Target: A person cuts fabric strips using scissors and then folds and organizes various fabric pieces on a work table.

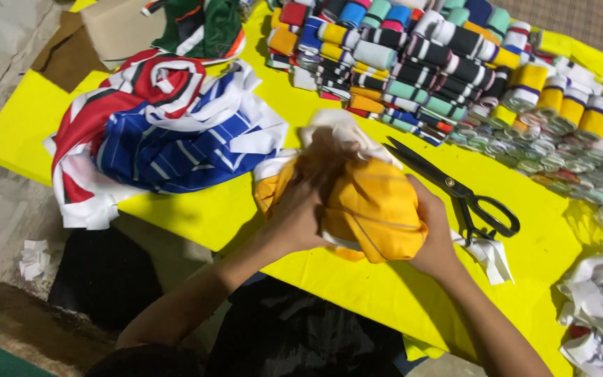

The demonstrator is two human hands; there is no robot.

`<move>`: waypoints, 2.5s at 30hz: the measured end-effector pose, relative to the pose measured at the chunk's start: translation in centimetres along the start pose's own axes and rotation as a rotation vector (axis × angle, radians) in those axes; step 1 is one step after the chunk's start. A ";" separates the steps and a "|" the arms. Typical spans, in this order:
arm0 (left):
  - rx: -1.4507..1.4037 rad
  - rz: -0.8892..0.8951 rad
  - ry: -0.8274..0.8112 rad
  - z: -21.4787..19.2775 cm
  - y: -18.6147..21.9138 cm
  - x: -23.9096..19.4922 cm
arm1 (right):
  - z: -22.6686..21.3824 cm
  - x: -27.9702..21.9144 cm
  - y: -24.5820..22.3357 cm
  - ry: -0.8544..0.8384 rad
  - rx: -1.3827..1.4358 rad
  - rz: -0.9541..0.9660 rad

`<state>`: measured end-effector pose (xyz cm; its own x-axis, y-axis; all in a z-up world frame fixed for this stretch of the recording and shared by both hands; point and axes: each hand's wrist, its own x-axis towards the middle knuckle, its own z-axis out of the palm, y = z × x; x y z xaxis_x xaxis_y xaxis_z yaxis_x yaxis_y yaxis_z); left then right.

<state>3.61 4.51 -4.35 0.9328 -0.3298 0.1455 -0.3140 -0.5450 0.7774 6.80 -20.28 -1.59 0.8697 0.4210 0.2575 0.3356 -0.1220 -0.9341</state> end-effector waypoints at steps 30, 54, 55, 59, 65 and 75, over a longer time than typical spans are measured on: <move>0.738 -0.554 0.920 -20.4 -6.4 -12.9 | 25.4 27.1 -1.8 -0.193 -0.369 -0.289; 0.411 -0.214 1.321 -22.5 -5.8 -17.9 | 30.8 19.6 -2.8 -0.464 -0.652 -0.501; 0.411 -0.209 1.319 -22.4 -4.9 -17.3 | 31.2 19.8 -2.9 -0.459 -0.653 -0.501; 0.245 -0.650 1.094 -17.8 -12.6 -14.7 | 31.1 20.1 -6.4 -0.493 0.039 -0.069; -0.763 -0.220 1.117 -14.9 -1.3 -10.2 | 30.4 20.8 -8.1 -0.190 0.509 0.268; -1.564 -0.069 1.321 -17.1 -1.2 -11.0 | 26.4 15.8 -6.6 -0.510 0.693 0.070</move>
<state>-3.23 21.95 3.55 0.6947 0.6916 -0.1976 -0.5635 0.6940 0.4481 8.81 10.96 2.06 0.5559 0.8052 0.2066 -0.1530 0.3434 -0.9266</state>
